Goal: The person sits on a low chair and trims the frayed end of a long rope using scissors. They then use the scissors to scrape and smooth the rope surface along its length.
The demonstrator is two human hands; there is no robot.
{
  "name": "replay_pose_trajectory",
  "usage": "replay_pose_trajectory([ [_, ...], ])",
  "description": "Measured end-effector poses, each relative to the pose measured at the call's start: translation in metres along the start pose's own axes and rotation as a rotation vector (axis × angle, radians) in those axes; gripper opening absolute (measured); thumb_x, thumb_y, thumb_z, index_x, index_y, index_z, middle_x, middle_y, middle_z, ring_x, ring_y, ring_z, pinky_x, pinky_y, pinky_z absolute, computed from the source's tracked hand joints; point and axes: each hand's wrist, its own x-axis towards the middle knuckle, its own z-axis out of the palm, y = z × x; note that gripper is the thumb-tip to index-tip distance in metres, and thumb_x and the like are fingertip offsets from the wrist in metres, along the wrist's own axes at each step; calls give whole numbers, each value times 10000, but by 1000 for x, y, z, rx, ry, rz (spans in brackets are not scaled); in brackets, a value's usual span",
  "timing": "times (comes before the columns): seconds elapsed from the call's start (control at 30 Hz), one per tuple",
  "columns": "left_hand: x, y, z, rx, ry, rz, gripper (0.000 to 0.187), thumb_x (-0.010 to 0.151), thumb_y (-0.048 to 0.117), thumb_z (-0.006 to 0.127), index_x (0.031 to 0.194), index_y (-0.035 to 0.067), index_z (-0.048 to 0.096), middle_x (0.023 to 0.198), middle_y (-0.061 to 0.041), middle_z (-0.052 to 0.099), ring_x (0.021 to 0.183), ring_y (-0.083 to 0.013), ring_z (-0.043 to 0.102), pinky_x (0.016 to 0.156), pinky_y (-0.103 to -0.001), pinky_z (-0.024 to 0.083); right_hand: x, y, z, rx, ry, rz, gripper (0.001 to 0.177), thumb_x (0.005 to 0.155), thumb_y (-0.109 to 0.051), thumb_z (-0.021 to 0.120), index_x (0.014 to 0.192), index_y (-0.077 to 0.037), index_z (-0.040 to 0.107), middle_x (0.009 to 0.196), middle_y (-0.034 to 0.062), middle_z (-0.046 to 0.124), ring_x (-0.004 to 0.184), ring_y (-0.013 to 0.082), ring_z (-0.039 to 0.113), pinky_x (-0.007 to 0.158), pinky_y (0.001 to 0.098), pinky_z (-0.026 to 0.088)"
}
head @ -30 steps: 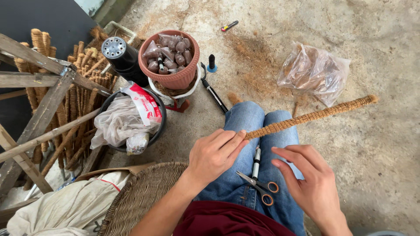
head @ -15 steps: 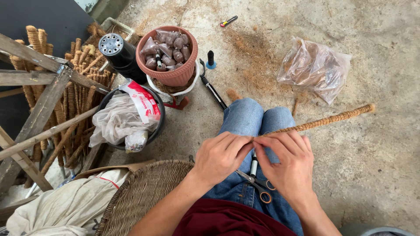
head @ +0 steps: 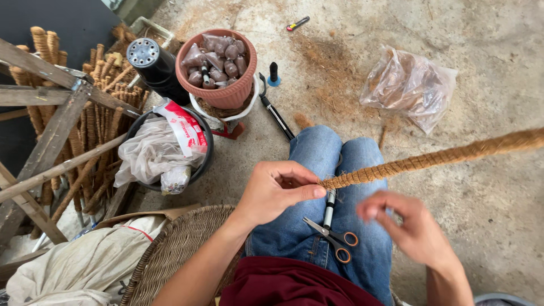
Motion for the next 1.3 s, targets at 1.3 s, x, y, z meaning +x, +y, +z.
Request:
replay_pose_trajectory([
  [1.3, 21, -11, 4, -485, 95, -373, 225, 939, 216, 767, 900, 2, 708, 790, -103, 721, 537, -57, 497, 410, -202, 306, 12, -34, 75, 19, 549, -357, 168, 1027, -29, 611, 1188, -45, 660, 1101, 74, 729, 862, 116, 720, 791, 261, 584],
])
